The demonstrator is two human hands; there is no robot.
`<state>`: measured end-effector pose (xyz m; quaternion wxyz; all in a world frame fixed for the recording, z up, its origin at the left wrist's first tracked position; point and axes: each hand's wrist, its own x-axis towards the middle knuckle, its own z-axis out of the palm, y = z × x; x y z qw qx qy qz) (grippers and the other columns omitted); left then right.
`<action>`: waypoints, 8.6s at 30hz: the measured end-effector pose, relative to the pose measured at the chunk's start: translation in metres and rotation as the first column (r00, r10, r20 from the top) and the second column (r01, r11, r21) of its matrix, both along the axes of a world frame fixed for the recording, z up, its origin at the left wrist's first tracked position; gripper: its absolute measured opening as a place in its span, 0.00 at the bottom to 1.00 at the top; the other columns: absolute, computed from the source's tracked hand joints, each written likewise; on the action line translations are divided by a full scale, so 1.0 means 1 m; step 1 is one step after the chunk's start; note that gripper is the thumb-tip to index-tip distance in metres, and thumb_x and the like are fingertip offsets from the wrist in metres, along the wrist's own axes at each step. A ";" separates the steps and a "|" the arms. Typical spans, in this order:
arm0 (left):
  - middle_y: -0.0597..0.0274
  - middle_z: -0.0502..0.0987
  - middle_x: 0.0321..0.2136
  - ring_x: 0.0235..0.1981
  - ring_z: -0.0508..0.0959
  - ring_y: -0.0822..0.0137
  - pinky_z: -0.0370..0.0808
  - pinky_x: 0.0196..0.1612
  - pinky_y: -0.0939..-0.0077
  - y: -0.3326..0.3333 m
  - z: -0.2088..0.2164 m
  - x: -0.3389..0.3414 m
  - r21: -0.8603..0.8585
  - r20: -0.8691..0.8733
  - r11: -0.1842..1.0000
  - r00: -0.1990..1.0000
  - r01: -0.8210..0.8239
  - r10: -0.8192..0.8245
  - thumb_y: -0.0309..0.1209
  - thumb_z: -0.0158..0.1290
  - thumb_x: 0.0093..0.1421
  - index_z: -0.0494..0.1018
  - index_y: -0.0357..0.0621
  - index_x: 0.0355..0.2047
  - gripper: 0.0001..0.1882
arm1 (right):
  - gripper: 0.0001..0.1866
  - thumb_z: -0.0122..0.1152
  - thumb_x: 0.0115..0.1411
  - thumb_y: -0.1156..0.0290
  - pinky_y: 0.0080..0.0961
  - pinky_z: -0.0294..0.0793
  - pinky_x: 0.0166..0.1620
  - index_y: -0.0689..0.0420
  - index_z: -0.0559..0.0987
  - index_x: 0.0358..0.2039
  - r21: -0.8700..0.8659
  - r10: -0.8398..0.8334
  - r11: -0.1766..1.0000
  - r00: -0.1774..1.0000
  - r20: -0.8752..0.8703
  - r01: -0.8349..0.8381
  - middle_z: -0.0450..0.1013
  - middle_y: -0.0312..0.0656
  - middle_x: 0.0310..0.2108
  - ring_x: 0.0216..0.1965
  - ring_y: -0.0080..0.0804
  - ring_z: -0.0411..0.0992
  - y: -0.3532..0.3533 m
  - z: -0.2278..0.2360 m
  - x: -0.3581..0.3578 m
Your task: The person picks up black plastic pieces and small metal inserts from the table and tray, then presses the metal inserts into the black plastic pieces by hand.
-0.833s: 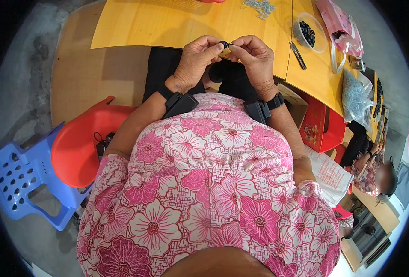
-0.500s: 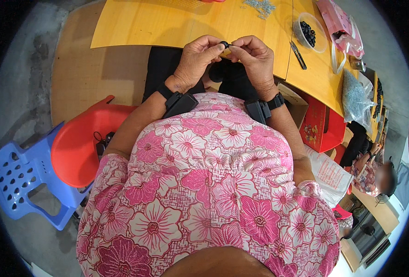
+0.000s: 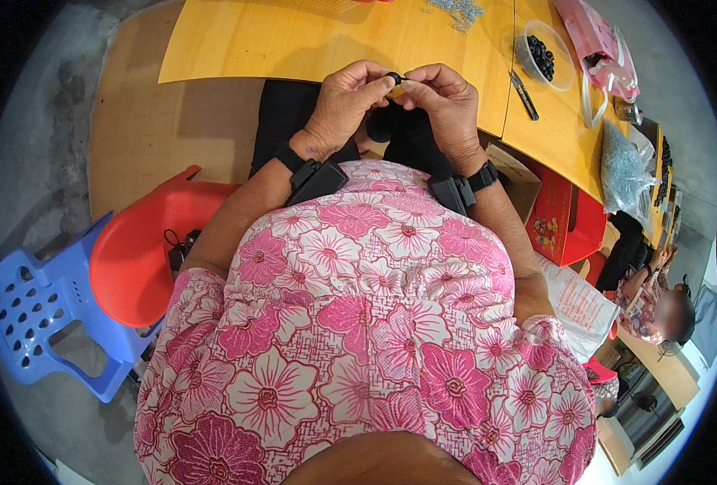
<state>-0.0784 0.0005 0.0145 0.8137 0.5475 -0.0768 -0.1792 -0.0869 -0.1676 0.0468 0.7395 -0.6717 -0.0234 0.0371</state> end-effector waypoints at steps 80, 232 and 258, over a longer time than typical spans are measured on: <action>0.58 0.75 0.36 0.35 0.75 0.72 0.73 0.43 0.79 -0.005 -0.007 -0.004 -0.190 -0.273 0.982 0.961 -0.019 -0.035 0.26 0.49 0.62 0.71 0.34 0.44 0.11 | 0.06 0.56 0.56 0.81 0.14 0.74 0.33 0.65 0.79 0.34 -0.106 -0.116 0.986 0.985 0.127 0.130 0.76 0.39 0.29 0.28 0.21 0.74 0.007 -0.015 -0.007; 0.65 0.78 0.27 0.26 0.74 0.79 0.73 0.29 0.88 -0.003 0.000 -0.007 0.018 -0.048 0.990 0.989 -0.141 0.141 0.25 0.54 0.57 0.74 0.37 0.42 0.11 | 0.15 0.54 0.61 0.59 0.16 0.62 0.29 0.59 0.74 0.39 0.578 0.436 0.805 0.796 -0.419 -0.136 0.69 0.32 0.27 0.25 0.17 0.62 -0.004 -0.024 0.009; 0.66 0.74 0.28 0.28 0.71 0.79 0.72 0.34 0.86 0.000 0.000 -0.004 0.072 -0.036 0.994 0.996 -0.079 0.081 0.28 0.49 0.62 0.71 0.35 0.47 0.15 | 0.16 0.49 0.64 0.60 0.13 0.62 0.28 0.62 0.72 0.37 0.649 0.425 0.761 0.763 -0.487 -0.010 0.65 0.32 0.28 0.24 0.15 0.59 0.002 -0.015 0.006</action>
